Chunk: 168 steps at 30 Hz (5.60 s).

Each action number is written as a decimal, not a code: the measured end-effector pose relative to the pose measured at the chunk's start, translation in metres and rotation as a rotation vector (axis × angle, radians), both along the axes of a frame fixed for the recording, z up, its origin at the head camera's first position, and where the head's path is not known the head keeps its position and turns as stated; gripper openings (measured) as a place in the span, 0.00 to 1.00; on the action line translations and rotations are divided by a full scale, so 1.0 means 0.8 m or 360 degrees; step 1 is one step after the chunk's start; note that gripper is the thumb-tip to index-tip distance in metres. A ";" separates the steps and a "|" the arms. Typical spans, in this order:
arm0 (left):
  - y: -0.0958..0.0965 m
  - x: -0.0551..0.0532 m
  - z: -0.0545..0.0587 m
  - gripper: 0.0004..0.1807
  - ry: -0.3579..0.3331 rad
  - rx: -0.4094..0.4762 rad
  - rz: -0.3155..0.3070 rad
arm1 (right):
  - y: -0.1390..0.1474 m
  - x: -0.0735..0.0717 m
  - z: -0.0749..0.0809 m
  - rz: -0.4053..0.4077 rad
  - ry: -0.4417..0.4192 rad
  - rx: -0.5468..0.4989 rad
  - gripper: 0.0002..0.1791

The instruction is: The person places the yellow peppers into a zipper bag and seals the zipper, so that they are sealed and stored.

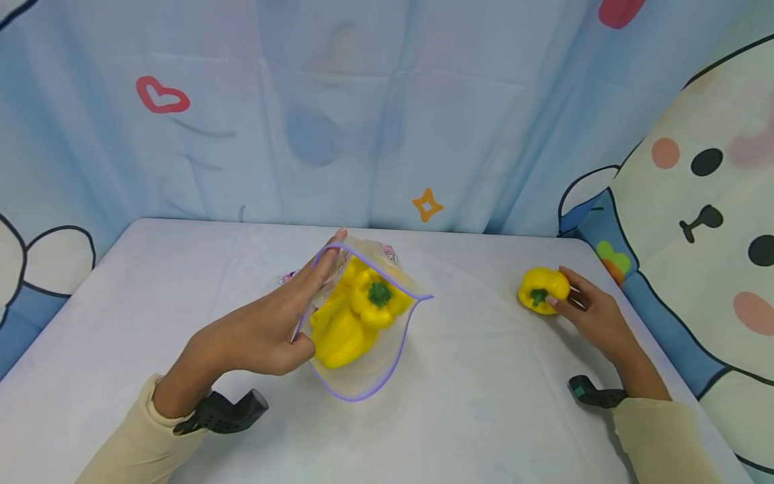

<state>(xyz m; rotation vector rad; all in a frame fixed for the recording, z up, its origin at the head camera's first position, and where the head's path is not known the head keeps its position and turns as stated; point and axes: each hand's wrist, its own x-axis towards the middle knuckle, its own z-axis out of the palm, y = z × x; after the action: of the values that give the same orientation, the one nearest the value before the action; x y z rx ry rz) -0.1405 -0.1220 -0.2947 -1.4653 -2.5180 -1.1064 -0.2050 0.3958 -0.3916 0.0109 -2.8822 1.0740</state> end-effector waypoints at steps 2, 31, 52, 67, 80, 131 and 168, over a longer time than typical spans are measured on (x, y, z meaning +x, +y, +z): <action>0.000 0.000 0.000 0.59 -0.0006 -0.0008 0.0004 | -0.001 0.000 0.000 0.0001 0.0014 -0.0003 0.43; -0.001 -0.001 -0.001 0.59 0.0017 -0.0003 -0.0012 | -0.109 0.030 0.052 0.0429 0.0297 -0.0134 0.36; 0.001 -0.002 -0.004 0.60 -0.0062 0.0022 -0.0051 | -0.177 0.086 0.130 0.0945 0.0581 -0.0539 0.39; 0.003 -0.003 -0.006 0.59 -0.0033 0.0017 -0.0060 | -0.228 0.118 0.157 0.1271 0.0561 -0.0842 0.37; 0.004 -0.006 -0.008 0.60 -0.0023 0.0045 -0.0082 | -0.275 0.123 0.154 0.1459 0.0584 -0.0772 0.34; 0.006 -0.001 -0.008 0.60 0.0039 -0.0053 -0.0053 | -0.338 0.093 0.098 0.1172 0.0647 0.0039 0.39; 0.003 -0.007 -0.010 0.59 0.0061 0.0022 -0.0078 | -0.312 0.091 0.082 0.1548 0.1081 -0.0994 0.16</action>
<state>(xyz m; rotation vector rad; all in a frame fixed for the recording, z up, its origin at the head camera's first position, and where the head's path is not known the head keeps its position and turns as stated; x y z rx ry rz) -0.1463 -0.1199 -0.3026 -1.5376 -2.4570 -1.0896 -0.1325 0.1464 -0.3259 1.4967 -1.7699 1.5907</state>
